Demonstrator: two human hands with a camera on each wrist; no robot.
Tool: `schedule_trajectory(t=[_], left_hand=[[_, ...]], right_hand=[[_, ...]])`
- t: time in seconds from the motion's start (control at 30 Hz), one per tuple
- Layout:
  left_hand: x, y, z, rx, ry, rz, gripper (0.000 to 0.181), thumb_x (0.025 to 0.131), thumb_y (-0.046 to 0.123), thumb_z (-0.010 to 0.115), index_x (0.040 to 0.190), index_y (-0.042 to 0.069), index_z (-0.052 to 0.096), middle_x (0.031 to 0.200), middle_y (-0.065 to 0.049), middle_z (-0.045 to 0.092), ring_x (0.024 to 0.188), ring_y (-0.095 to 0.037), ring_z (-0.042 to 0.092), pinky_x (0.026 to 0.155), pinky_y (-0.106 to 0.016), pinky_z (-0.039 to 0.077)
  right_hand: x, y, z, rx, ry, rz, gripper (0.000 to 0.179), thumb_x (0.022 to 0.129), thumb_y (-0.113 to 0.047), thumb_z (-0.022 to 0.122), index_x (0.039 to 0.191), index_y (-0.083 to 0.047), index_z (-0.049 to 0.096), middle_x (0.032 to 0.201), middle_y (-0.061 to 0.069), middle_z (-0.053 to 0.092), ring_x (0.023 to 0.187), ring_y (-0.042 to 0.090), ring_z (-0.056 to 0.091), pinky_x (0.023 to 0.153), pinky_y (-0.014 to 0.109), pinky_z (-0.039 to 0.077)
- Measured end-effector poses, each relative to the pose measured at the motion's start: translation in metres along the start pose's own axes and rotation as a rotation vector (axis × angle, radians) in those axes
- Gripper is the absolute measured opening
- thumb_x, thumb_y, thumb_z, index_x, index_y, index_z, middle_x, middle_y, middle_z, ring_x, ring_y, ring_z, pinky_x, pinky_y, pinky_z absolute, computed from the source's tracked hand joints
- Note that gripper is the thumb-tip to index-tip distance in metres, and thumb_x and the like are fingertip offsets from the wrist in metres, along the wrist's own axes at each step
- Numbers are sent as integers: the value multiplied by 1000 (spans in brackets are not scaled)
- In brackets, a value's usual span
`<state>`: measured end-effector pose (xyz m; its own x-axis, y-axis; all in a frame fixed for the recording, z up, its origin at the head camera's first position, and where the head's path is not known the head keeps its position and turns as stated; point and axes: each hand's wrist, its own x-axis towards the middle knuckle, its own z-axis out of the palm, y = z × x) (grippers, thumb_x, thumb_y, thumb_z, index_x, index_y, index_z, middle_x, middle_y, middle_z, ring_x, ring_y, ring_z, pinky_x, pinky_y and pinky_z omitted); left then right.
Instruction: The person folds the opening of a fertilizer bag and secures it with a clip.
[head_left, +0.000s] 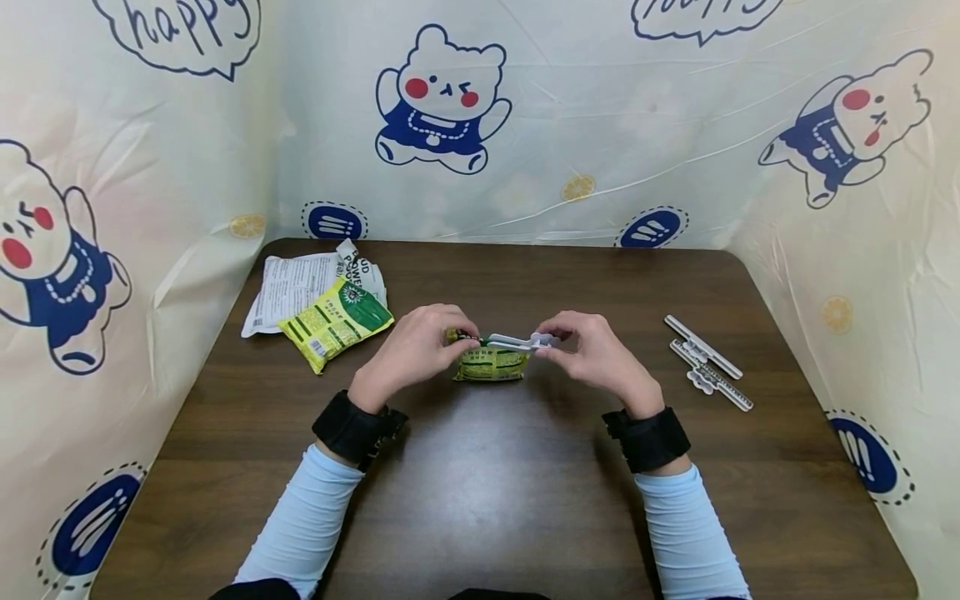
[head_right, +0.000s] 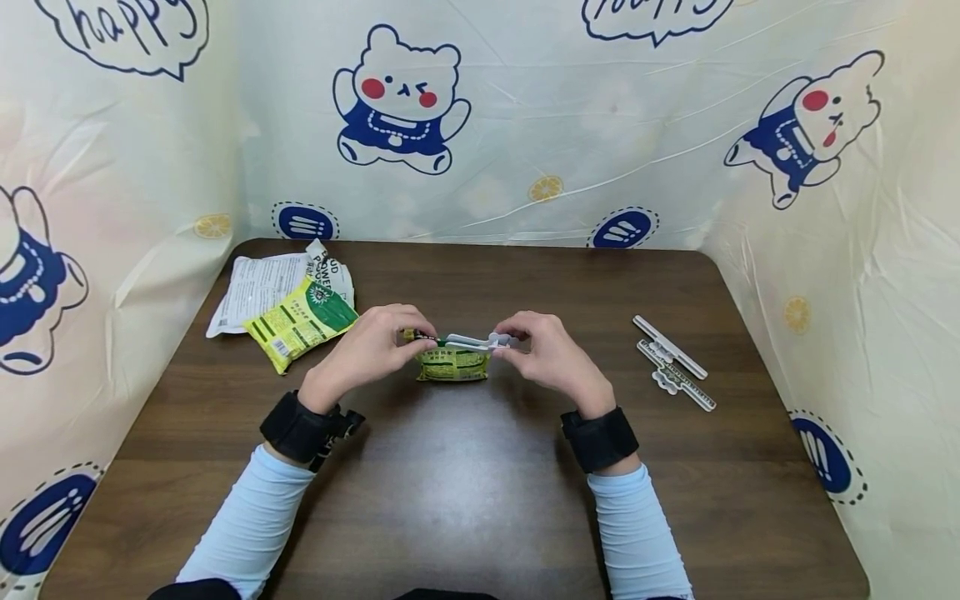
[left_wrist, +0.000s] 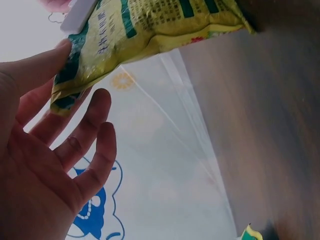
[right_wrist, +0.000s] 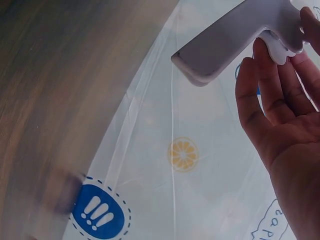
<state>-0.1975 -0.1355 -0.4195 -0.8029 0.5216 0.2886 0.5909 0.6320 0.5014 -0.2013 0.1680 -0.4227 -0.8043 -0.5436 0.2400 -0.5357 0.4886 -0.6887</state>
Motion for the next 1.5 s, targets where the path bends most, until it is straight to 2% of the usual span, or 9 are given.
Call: schedule_trajectory(t=[0.17,0.33,0.47,0.8,1.2,1.5], left_hand=[[-2,-3,-4,1,15,-32,10,94,21,80,103,16,81,106,-1,75,93,-19,69,75,-42,58],[-3,-4,-6,8,32,-25,10,94,20,80,102,15,81,109,-2,70,94,-20,65,75,-42,56],[-3,-3,-6,12,34,-16,9,93,19,80,99,13,82,106,-2,68,93,-22,64,77,-43,56],[-2,-2,-5,2,49,9,6,92,14,81,97,11,83,92,-2,76,87,-20,66,73,-42,56],[0,1,1,5,53,39,4,92,11,81,95,11,83,91,-1,76,87,-20,67,71,-41,57],[0,1,1,19,49,37,4,93,13,80,96,12,83,92,-1,76,89,-21,66,73,-41,57]], right_hand=[[0,-2,0,-8,-7,15,26,92,-11,80,116,-5,73,104,11,75,93,26,65,83,56,58],[2,-2,3,-34,3,6,22,92,-11,79,112,-5,72,101,10,74,91,25,64,82,50,58],[3,0,5,-62,15,-13,21,91,-11,81,109,-5,72,100,10,73,90,24,65,83,49,60],[3,0,6,-80,57,-42,21,86,-8,86,104,-4,75,98,12,74,87,26,65,79,50,60],[3,1,10,-63,93,-110,19,87,-6,85,103,-2,75,97,13,75,88,25,66,76,50,61],[3,-1,11,-58,73,-90,22,87,-7,85,105,-3,75,99,13,74,90,25,66,79,49,62]])
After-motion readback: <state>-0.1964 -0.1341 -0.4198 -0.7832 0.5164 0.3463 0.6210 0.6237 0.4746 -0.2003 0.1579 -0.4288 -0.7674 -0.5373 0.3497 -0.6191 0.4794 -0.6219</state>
